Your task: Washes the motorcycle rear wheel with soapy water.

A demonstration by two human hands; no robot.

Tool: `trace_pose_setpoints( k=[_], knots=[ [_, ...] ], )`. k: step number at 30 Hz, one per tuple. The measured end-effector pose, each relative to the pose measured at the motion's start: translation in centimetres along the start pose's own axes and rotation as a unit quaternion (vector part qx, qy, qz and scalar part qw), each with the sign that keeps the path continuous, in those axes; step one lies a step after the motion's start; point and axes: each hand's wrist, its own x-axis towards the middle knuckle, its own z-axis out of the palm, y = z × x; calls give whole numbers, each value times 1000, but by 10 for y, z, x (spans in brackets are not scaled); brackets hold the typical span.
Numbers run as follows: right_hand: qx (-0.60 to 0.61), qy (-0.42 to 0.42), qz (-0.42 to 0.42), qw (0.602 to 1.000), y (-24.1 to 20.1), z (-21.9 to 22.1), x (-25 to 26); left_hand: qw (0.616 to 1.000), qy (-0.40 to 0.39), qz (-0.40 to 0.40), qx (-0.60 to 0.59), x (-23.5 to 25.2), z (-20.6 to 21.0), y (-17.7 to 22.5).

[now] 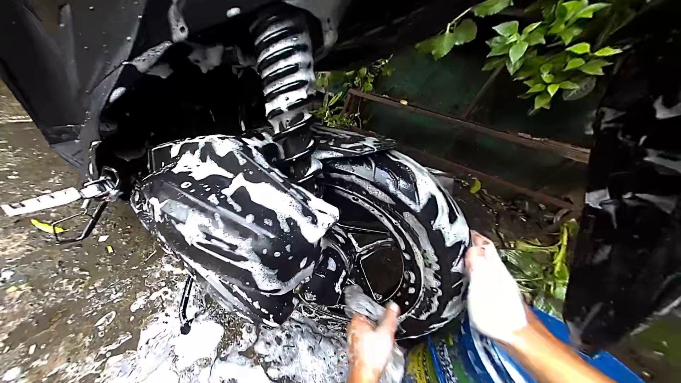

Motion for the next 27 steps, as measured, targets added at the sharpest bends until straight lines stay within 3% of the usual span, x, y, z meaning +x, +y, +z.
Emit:
trace_pose_setpoints(
  k=[2,5,8,12,16,19,22,24,25,27],
  knots=[
    [12,6,16,1000,-3,4,-1,994,83,31,-62,22,0,4],
    [4,0,25,1000,-2,3,-4,987,69,53,-135,32,-2,5],
    [13,-1,61,998,-3,6,-5,993,29,10,-116,39,-3,-3],
    [37,0,49,998,8,8,-10,976,-78,-121,-161,34,-21,5],
    [44,-1,22,999,17,11,-12,953,-39,-138,-266,9,-11,11],
    [39,-2,28,999,16,8,-18,948,-7,-162,-273,-8,-11,0],
    [37,-1,20,999,22,11,-20,971,58,-168,-160,-14,-20,-2],
    [36,-3,14,999,26,12,-19,996,55,-55,-33,-11,-21,5],
    [32,-7,17,999,28,12,-20,995,40,1,95,-4,-22,6],
    [17,-22,34,999,30,11,-26,930,13,23,366,11,-25,8]
  ],
)
